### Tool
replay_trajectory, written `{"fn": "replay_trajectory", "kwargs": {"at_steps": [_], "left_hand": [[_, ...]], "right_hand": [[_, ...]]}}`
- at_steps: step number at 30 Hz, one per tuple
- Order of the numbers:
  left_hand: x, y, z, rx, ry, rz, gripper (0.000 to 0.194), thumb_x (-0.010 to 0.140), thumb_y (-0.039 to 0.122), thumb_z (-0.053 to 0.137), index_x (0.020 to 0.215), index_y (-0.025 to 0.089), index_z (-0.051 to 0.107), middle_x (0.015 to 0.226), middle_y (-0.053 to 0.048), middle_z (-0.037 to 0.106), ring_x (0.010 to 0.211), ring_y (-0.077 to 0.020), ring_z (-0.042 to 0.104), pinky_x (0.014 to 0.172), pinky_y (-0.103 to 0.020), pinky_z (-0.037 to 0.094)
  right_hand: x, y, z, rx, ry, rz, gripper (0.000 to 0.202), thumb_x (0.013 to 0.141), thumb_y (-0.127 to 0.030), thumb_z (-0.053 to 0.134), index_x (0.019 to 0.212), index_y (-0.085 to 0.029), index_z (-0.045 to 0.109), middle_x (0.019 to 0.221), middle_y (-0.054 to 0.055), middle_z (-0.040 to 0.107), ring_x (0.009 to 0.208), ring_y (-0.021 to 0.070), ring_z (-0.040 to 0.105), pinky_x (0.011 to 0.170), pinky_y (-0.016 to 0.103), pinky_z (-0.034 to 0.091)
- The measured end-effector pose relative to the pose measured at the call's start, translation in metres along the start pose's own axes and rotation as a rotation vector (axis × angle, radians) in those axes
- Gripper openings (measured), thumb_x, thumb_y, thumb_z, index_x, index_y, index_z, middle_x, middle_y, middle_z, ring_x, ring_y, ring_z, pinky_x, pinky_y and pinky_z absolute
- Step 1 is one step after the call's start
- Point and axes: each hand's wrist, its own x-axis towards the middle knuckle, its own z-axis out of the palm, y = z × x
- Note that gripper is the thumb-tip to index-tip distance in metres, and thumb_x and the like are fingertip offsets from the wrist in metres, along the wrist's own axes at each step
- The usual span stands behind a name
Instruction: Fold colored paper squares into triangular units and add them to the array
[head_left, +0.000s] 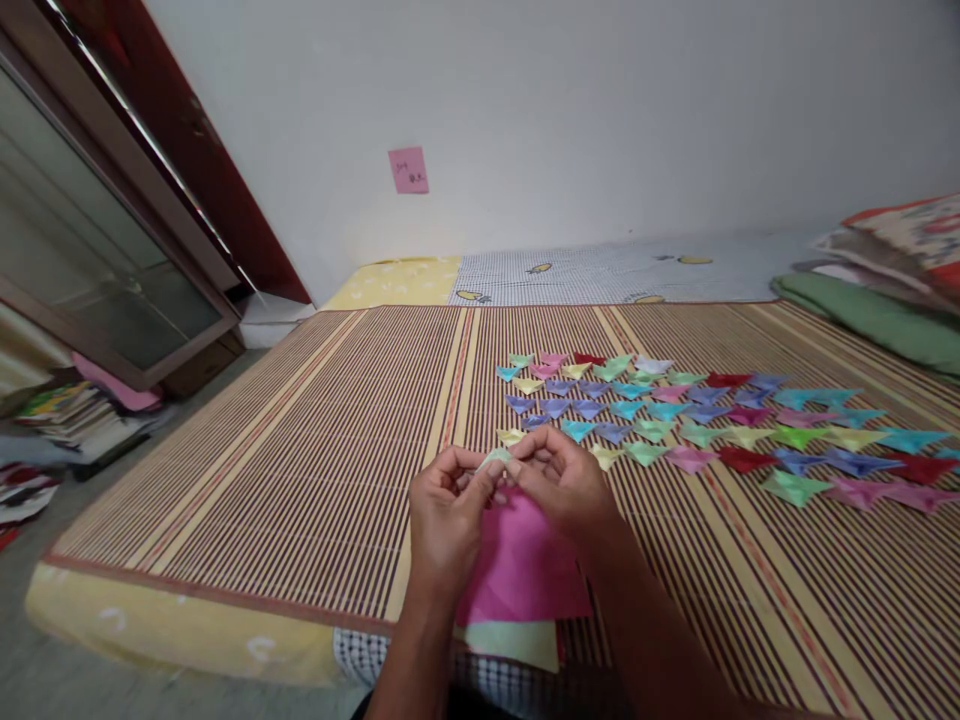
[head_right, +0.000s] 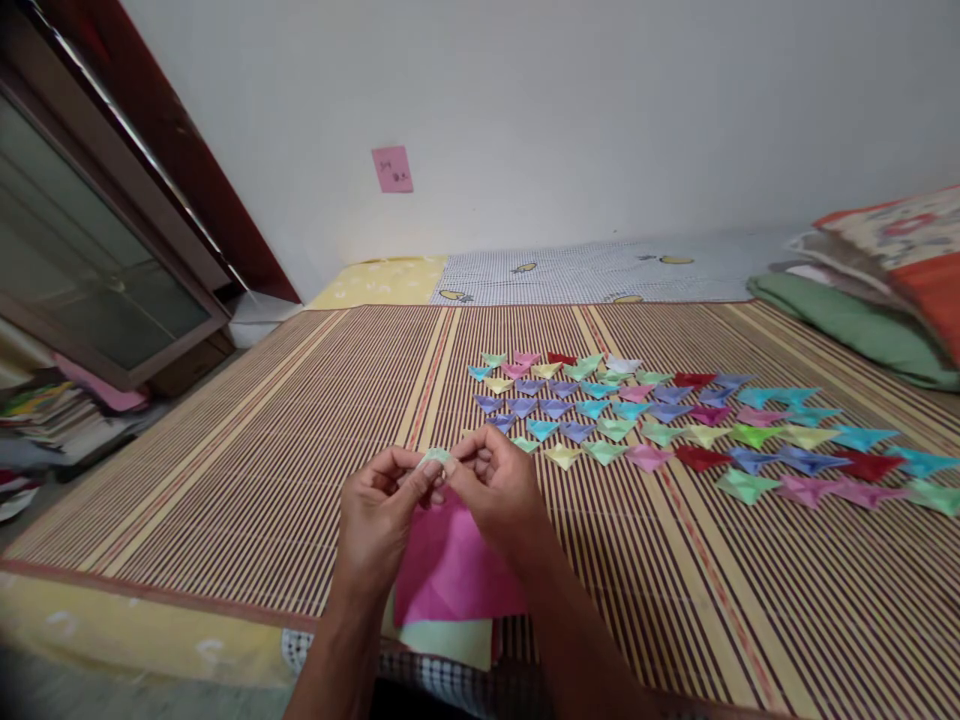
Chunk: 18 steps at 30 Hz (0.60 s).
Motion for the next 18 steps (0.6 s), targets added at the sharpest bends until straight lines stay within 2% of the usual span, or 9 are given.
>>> {"fn": "replay_trajectory", "kwargs": {"at_steps": [6, 10, 18], "left_hand": [[-0.001, 0.000, 0.002, -0.018, 0.030, 0.048, 0.017, 0.084, 0.028, 0.079, 0.075, 0.017, 0.069, 0.062, 0.002, 0.066, 0.056, -0.0104, 0.059, 0.054, -0.019, 0.047], [-0.003, 0.003, 0.006, -0.056, 0.013, 0.043, 0.017, 0.085, 0.027, 0.078, 0.076, 0.016, 0.068, 0.063, 0.002, 0.067, 0.057, -0.0108, 0.060, 0.056, -0.020, 0.048], [-0.003, -0.005, 0.013, -0.260, 0.000, -0.050, 0.019, 0.084, 0.025, 0.078, 0.074, 0.016, 0.065, 0.061, 0.003, 0.064, 0.054, -0.0088, 0.058, 0.056, -0.020, 0.046]], "right_hand": [[0.002, -0.003, -0.006, -0.034, -0.034, 0.063, 0.017, 0.087, -0.036, 0.069, 0.085, -0.020, 0.063, 0.065, -0.003, 0.064, 0.057, 0.0131, 0.058, 0.058, 0.027, 0.047], [0.001, -0.005, -0.003, -0.010, -0.107, 0.025, 0.024, 0.087, -0.040, 0.069, 0.073, -0.021, 0.063, 0.060, -0.004, 0.059, 0.056, 0.0129, 0.057, 0.057, 0.026, 0.047], [-0.005, -0.009, 0.005, -0.053, 0.014, -0.007, 0.022, 0.085, -0.036, 0.069, 0.070, -0.021, 0.061, 0.059, -0.004, 0.059, 0.051, 0.0117, 0.051, 0.052, 0.026, 0.045]]}}
